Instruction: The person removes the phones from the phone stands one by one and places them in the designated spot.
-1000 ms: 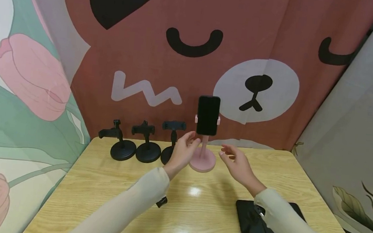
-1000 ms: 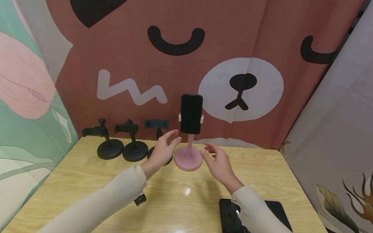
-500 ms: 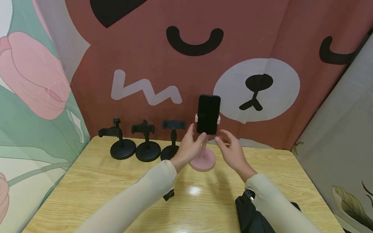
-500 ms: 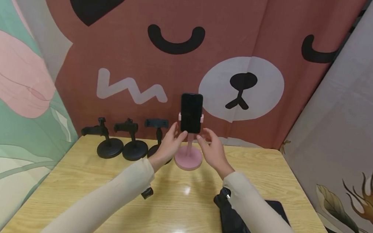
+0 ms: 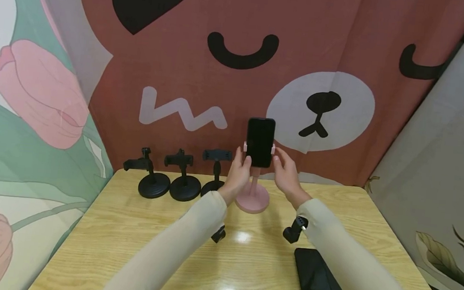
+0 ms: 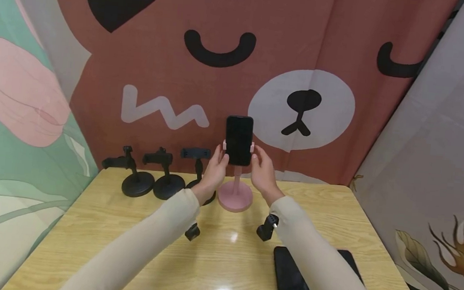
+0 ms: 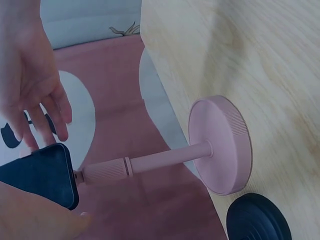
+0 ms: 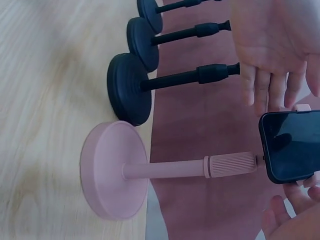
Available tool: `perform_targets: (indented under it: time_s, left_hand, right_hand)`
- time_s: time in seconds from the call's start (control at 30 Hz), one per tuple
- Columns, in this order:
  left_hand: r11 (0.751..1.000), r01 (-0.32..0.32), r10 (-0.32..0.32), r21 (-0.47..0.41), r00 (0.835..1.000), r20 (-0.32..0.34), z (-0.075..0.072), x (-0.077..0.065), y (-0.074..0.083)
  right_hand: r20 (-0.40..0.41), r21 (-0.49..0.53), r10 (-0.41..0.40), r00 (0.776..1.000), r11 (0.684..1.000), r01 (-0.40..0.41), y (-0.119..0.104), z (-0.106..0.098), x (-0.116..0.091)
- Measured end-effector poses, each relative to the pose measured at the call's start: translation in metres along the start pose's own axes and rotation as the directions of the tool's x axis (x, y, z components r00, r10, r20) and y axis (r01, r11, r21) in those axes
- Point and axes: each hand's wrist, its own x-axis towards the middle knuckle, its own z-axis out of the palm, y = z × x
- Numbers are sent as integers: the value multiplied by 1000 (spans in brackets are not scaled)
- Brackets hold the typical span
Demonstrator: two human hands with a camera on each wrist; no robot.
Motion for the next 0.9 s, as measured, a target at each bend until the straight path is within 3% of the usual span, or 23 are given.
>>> perform_targets:
  time_s: [0.23, 0.5, 0.67, 0.9]
  left_hand:
    - [999, -10, 11, -53, 1000, 26, 0, 7, 4]
    - [997, -5, 8, -74, 999, 41, -1, 8, 7]
    - [997, -2, 7, -78, 998, 66, -2, 5, 7]
    - [993, -62, 70, -101, 995, 77, -3, -5, 14]
  right_hand:
    - [15, 116, 63, 998, 991, -65, -5, 1, 10]
    - [24, 250, 140, 990, 958, -142, -5, 0, 12]
    - [-19, 285, 146, 989, 949, -135, -5, -1, 10]
    - [-71, 331, 115, 991, 940, -85, -10, -7, 6]
